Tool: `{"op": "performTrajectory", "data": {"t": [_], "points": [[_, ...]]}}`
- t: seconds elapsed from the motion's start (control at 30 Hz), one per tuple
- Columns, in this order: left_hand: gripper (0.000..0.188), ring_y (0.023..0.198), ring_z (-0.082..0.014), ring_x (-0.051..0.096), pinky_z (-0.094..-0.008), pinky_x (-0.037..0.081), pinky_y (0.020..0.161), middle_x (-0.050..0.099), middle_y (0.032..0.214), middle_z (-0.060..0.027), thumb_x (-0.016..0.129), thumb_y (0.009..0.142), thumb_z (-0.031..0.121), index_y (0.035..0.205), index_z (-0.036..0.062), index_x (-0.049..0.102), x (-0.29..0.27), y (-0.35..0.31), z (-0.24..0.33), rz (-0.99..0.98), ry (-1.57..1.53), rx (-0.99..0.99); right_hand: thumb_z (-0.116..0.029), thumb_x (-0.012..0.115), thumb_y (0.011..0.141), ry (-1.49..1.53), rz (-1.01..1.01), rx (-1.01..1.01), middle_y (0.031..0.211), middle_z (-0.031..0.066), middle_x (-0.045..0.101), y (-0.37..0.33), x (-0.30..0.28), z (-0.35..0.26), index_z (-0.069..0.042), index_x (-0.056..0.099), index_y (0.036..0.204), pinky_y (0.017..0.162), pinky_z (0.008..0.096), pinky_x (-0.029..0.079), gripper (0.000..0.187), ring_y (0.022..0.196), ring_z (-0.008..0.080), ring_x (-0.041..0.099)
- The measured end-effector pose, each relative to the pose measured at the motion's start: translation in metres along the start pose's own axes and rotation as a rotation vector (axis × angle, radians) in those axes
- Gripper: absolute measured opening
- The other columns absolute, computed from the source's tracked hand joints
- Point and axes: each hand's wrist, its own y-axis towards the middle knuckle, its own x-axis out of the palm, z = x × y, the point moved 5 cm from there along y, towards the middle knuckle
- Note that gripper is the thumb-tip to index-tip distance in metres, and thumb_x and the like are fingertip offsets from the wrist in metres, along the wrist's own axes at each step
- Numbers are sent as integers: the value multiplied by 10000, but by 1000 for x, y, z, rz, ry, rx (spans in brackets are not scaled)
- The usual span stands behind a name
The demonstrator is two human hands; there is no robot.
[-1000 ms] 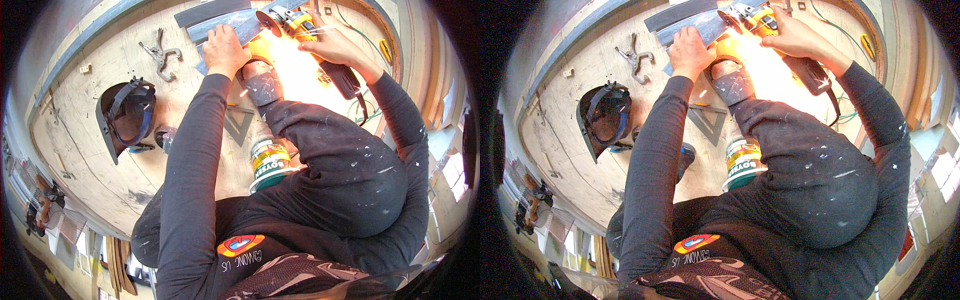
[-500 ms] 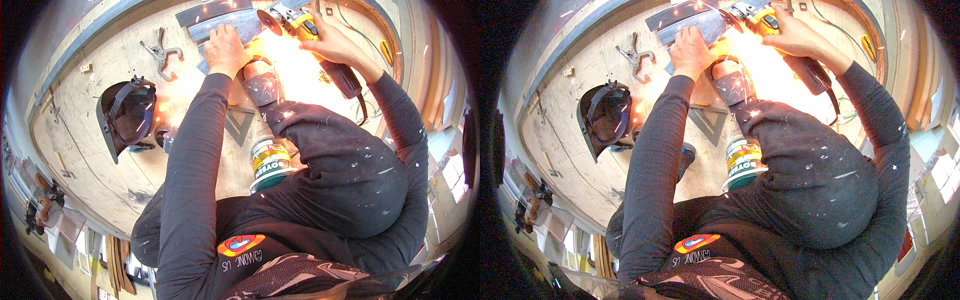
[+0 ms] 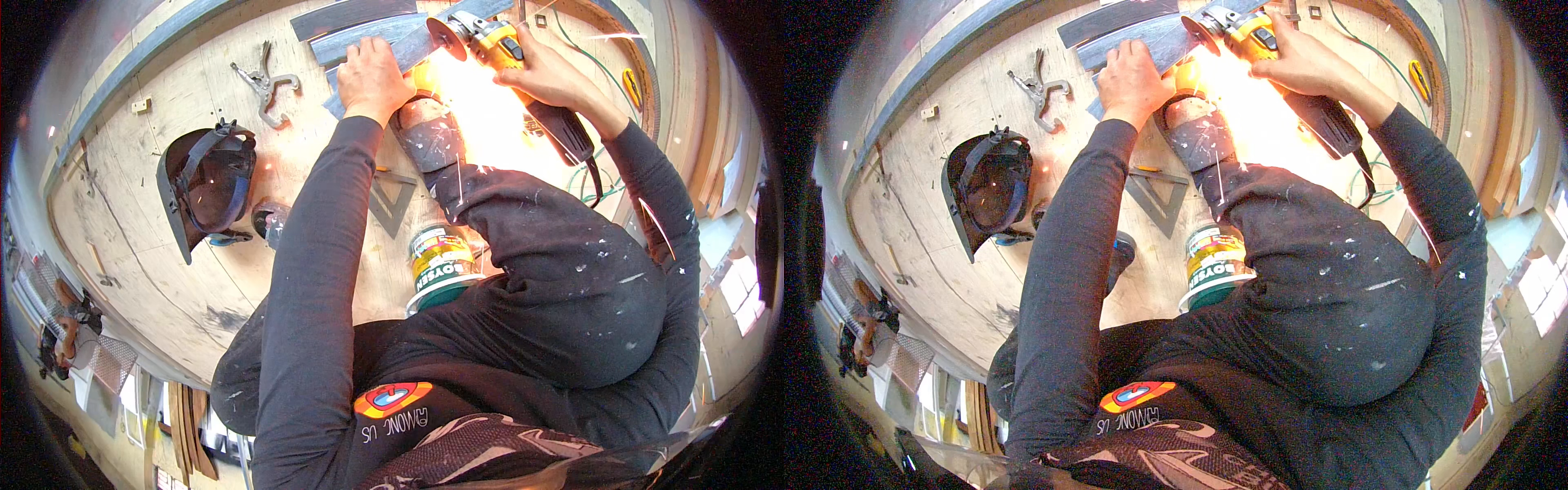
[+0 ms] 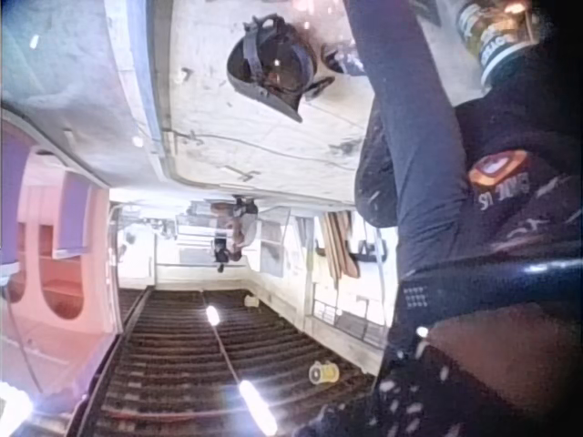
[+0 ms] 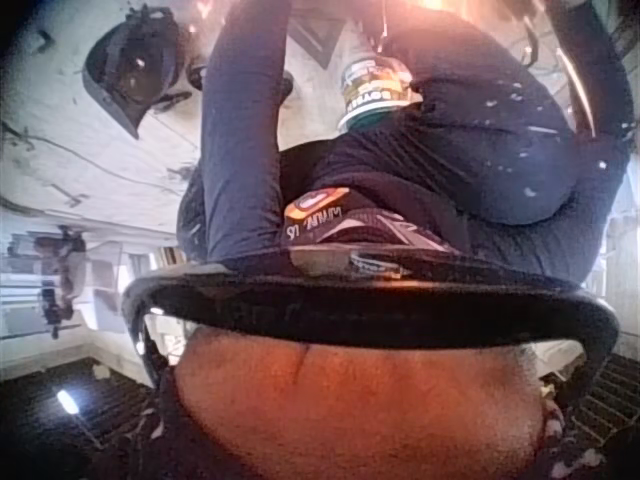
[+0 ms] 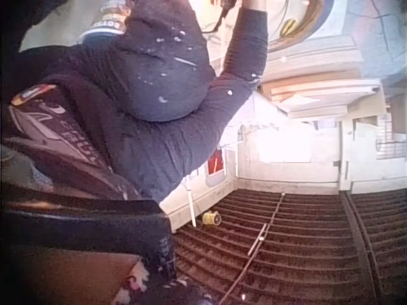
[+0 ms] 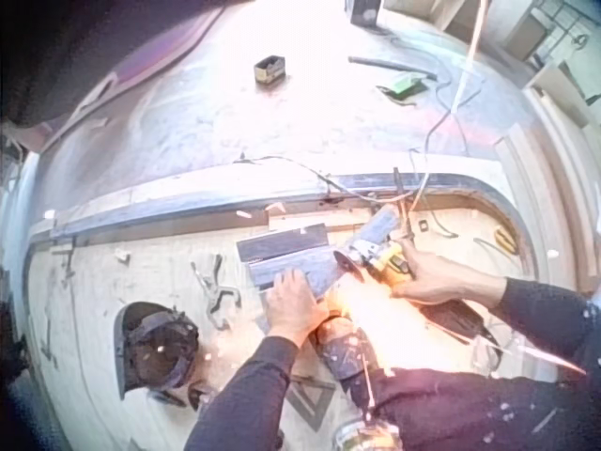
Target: Marking metal square tubing with a speed square and cutting it with an angle grinder.
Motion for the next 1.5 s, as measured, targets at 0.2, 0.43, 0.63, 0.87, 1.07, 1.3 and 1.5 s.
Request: {"op": "performTrajectory", "data": {"t": [0.2, 0.43, 0.63, 0.87, 1.07, 1.3, 1.5], "points": [[626, 1074, -326, 628, -452, 555, 867, 646, 1101, -141, 817, 701, 480, 1080, 17, 636, 0, 1, 0, -35, -8, 1, -363, 725, 815, -202, 104, -178, 1004, 251, 662, 8, -8, 5, 12, 357, 1457, 791, 407, 534, 829, 884, 327, 683], [595, 1105, -298, 610, -432, 541, 881, 632, 1134, -122, 813, 705, 418, 1114, 26, 631, -3, 1, -1, -75, 2, -23, -367, 722, 820, 22, -12, -32, 1011, 247, 680, 6, 5, 8, -9, 272, 1536, 795, 395, 534, 919, 888, 325, 690], [625, 1112, -301, 608, -433, 543, 877, 634, 1136, -123, 822, 690, 444, 1112, 23, 635, -3, 0, -2, -67, -3, -25, -377, 717, 816, -73, 18, -22, 984, 268, 678, 2, -13, -16, 10, 294, 1509, 764, 410, 544, 899, 856, 347, 696], [649, 1085, -299, 625, -429, 552, 859, 641, 1131, -126, 825, 687, 462, 1122, 18, 636, -1, 1, 0, -47, 19, -7, -396, 713, 819, -25, 61, -64, 929, 272, 688, 5, -1, -1, 6, 307, 1492, 776, 429, 546, 883, 840, 367, 705], [640, 1093, -299, 625, -427, 553, 861, 644, 1141, -129, 823, 693, 451, 1126, 18, 637, -3, 1, 1, -72, 12, 0, -397, 718, 821, -51, 29, -38, 939, 275, 697, 8, -7, -6, 14, 280, 1502, 782, 428, 547, 907, 855, 382, 710], [591, 1104, -301, 621, -431, 554, 860, 644, 1135, -127, 806, 705, 406, 1118, 19, 638, -3, 2, 2, -74, 4, 6, -412, 720, 837, -51, 132, -146, 966, 288, 688, 11, 1, 4, 15, 270, 1508, 796, 431, 546, 914, 883, 396, 704], [550, 1085, -304, 625, -436, 556, 849, 646, 1125, -122, 799, 710, 375, 1105, 25, 643, -3, 0, -2, -48, 7, -16, -408, 730, 840, -38, -117, 26, 1110, 339, 646, 11, -8, -15, 42, 275, 1494, 924, 434, 506, 915, 1050, 429, 668]]}}
